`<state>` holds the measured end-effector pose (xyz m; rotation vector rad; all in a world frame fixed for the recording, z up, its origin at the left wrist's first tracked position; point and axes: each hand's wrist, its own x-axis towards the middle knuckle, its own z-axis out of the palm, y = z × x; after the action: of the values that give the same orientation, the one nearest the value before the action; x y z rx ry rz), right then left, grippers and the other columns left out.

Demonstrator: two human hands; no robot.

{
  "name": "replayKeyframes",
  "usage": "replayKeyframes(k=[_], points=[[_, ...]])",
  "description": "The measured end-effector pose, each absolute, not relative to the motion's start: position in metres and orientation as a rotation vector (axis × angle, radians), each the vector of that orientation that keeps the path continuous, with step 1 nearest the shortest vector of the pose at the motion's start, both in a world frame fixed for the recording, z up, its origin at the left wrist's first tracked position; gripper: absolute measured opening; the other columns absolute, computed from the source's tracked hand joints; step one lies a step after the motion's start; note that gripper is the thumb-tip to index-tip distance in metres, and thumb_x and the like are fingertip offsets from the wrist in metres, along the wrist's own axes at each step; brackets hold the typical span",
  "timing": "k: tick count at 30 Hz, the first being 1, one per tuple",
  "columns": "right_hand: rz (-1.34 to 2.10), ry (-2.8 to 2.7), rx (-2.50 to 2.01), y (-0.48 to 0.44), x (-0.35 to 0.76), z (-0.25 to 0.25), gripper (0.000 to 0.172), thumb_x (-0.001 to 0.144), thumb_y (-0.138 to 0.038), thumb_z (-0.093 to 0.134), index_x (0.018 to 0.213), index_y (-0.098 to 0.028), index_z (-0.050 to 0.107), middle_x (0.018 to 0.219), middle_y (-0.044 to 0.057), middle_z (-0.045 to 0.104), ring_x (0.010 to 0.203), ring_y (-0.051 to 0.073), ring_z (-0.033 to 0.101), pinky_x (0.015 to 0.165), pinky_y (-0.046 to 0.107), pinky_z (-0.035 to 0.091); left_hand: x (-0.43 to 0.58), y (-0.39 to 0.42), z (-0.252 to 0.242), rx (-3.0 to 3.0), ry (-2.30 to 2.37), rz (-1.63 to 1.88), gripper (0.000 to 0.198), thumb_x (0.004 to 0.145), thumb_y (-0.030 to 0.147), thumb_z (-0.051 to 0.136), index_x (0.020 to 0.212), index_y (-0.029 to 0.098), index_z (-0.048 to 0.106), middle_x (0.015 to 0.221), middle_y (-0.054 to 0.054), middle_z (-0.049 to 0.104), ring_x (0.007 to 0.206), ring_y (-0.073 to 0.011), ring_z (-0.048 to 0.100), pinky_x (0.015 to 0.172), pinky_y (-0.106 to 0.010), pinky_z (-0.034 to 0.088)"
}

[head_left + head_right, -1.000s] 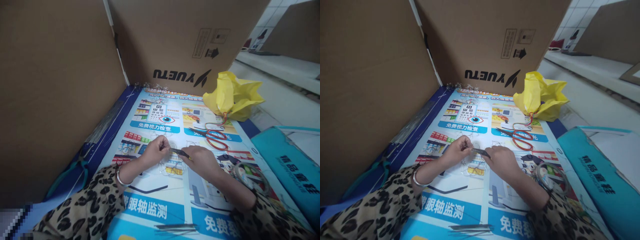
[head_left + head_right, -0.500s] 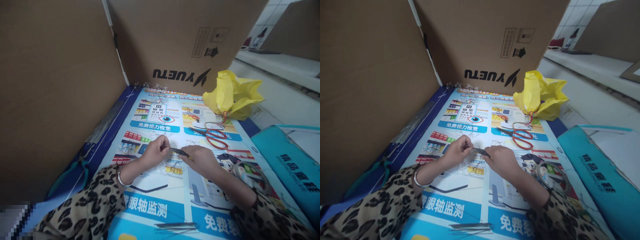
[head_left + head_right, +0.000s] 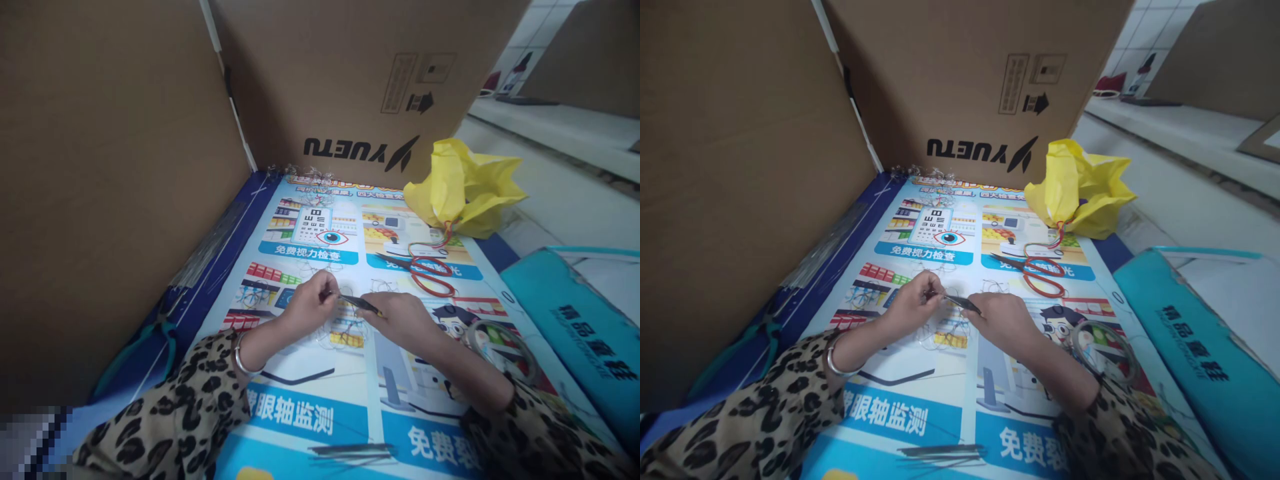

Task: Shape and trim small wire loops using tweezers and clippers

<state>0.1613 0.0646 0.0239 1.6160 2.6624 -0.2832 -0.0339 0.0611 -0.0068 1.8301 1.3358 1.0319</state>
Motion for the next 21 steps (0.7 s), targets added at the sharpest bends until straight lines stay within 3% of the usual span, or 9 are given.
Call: replayKeyframes(k=[9,14,21], points=[[0.022,2.685,1.609,0.0571,0.1562,0.0242,0.030,0.088,-0.043,0.037,0.086,-0.023,0.059,0.079,0.003,0.066,0.076,0.018,0.059,0.057,0.026,0.027,-0.0336,0.0641,-0.0124,1.744,1.323,1.029,0.009,0.073,0.014,0.050,0.077,0.019,0.044,0.071,0.004,0.054,0.063,-0.0087,0.050,0.060,-0.020,0.038],[-0.003,2.762,1.516,0.0591,0.1606,0.0229,0.029,0.088,-0.042,0.039,0.089,-0.023,0.061,0.082,0.003,0.066,0.081,0.018,0.059,0.062,0.026,0.030,-0.0363,0.0675,-0.0158,1.730,1.229,0.975,0.009,0.075,0.015,0.049,0.079,0.019,0.042,0.074,0.003,0.055,0.066,-0.0098,0.051,0.061,-0.021,0.038],[0.060,2.753,1.483,0.0617,0.1605,0.0261,0.029,0.087,-0.043,0.041,0.081,-0.022,0.060,0.077,0.002,0.065,0.075,0.017,0.058,0.058,0.027,0.026,-0.0374,0.0672,-0.0142,1.796,1.190,0.910,0.011,0.074,0.012,0.045,0.081,0.019,0.043,0.077,0.002,0.054,0.066,-0.0098,0.049,0.062,-0.022,0.038]])
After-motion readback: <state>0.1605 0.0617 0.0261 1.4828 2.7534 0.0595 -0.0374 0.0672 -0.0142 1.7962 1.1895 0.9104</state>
